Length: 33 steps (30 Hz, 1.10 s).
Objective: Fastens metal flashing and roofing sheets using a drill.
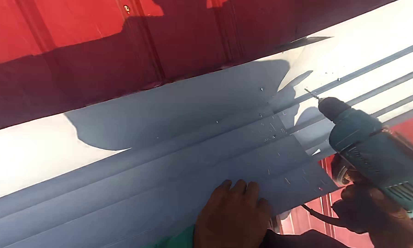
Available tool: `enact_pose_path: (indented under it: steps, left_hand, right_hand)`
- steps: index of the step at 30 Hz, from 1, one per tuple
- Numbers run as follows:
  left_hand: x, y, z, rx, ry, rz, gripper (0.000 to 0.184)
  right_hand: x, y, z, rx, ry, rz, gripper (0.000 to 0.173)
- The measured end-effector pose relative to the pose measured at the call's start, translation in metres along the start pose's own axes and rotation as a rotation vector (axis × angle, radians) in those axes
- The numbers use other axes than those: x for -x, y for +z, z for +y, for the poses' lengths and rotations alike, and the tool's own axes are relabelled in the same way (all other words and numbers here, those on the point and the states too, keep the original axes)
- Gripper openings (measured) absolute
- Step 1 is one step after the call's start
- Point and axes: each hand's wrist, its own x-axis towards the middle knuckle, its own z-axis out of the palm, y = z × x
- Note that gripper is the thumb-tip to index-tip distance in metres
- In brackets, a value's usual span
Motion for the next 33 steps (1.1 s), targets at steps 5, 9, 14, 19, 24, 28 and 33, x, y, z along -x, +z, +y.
enact_pose_path:
  steps: [5,9,14,19,24,28,33]
  left_hand:
    - [-0.016,0.040,-0.008,0.123,-0.005,-0.250,0.026]
    - [-0.020,0.064,-0.010,0.137,0.037,-0.390,0.025]
    - [-0.022,0.079,-0.011,0.048,0.088,-0.371,0.025]
    - [-0.016,0.110,-0.020,0.012,0.153,-0.163,0.024]
    - [-0.032,0.115,-0.054,0.075,0.056,0.090,0.049]
    - [-0.073,0.103,-0.103,-0.063,-0.118,0.317,0.069]
    - [-0.093,0.131,-0.133,-0.232,-0.210,0.260,0.098]
  right_hand:
    - [0.022,0.005,0.000,-0.057,0.082,0.019,0.041]
    - [0.047,0.009,0.005,-0.048,0.090,0.058,0.043]
    - [0.054,0.011,-0.003,-0.088,0.160,0.022,0.042]
    - [0.045,0.024,-0.015,-0.004,0.262,-0.021,0.042]
    - [0.021,0.026,-0.018,-0.128,0.352,-0.059,0.042]
    - [-0.001,0.031,-0.027,-0.105,0.427,-0.039,0.036]
    - [-0.015,0.030,-0.021,-0.182,0.501,-0.053,0.033]
